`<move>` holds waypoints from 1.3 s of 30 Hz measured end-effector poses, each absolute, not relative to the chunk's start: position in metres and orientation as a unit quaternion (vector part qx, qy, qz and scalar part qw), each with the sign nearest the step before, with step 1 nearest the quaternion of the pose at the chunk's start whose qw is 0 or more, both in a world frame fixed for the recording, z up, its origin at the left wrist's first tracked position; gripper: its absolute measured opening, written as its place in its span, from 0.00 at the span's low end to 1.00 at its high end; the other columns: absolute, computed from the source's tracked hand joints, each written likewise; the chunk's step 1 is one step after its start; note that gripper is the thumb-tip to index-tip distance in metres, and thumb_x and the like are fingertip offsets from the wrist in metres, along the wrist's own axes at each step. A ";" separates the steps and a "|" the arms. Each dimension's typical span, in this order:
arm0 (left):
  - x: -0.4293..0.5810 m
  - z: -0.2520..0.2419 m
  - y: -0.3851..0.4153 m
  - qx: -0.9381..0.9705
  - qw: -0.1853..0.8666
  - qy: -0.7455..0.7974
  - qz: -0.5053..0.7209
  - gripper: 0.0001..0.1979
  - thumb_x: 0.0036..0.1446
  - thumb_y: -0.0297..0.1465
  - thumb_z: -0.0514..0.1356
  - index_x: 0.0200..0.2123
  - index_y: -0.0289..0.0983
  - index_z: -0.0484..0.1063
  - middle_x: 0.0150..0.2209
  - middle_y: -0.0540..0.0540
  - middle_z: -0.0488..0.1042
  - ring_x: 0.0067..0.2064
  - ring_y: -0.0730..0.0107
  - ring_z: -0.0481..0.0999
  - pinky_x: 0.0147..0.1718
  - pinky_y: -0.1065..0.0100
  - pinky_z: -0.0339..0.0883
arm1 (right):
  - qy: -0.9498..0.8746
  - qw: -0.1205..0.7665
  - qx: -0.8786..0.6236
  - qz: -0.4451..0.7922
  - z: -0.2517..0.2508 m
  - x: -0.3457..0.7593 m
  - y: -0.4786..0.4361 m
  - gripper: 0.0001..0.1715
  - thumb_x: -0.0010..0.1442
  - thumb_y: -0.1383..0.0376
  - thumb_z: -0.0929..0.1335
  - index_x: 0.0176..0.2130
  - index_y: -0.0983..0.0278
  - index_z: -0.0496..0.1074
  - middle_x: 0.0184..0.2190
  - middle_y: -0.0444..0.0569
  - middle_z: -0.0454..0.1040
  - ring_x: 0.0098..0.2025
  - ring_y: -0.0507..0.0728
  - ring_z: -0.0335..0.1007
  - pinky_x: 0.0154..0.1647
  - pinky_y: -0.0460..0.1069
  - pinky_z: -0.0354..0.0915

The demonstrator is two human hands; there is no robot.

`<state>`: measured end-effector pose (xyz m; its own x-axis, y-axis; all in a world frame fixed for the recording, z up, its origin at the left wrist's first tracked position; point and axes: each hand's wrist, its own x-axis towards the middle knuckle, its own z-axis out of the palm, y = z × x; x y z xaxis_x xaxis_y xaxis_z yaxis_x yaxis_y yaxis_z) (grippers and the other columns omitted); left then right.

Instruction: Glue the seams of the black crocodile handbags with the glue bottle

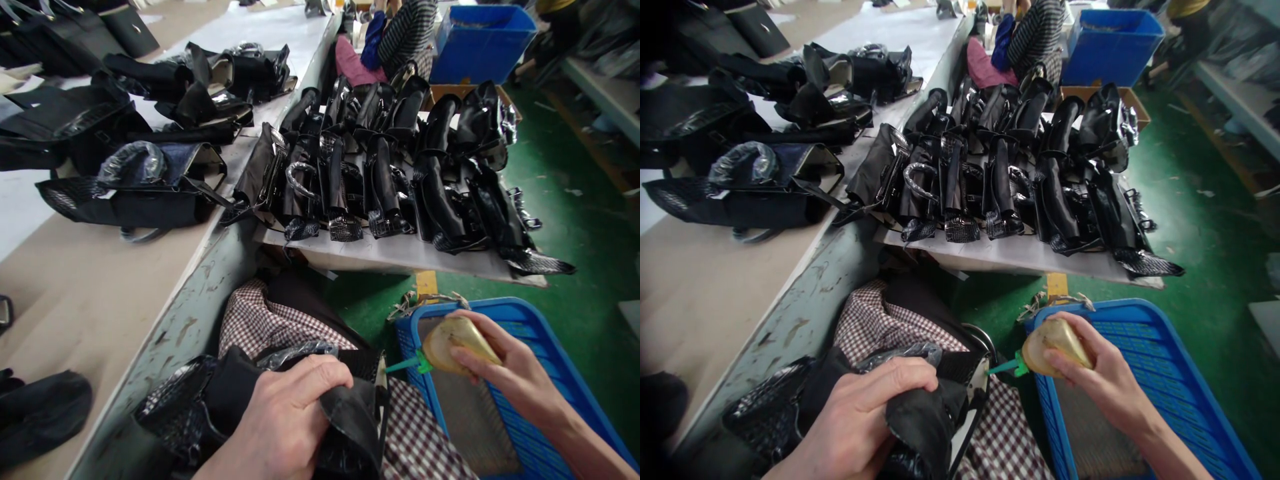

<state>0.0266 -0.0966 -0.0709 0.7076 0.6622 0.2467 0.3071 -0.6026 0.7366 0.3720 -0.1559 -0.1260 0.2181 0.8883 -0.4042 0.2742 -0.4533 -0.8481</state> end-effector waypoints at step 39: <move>0.009 -0.075 -0.104 0.827 0.340 0.352 0.276 0.12 0.64 0.25 0.57 0.48 0.39 0.75 0.46 0.44 0.81 0.47 0.66 0.82 0.44 0.75 0.77 | -0.301 0.390 -0.702 0.515 -0.105 0.358 -0.147 0.29 0.51 0.51 0.80 0.49 0.60 0.78 0.35 0.49 0.78 0.29 0.61 0.68 0.19 0.48 0.68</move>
<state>0.0094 -0.1037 -0.0750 0.6003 0.7697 0.2172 0.3947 -0.5213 0.7566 0.3585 -0.1467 -0.1051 0.2893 0.8238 -0.4876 0.0205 -0.5146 -0.8572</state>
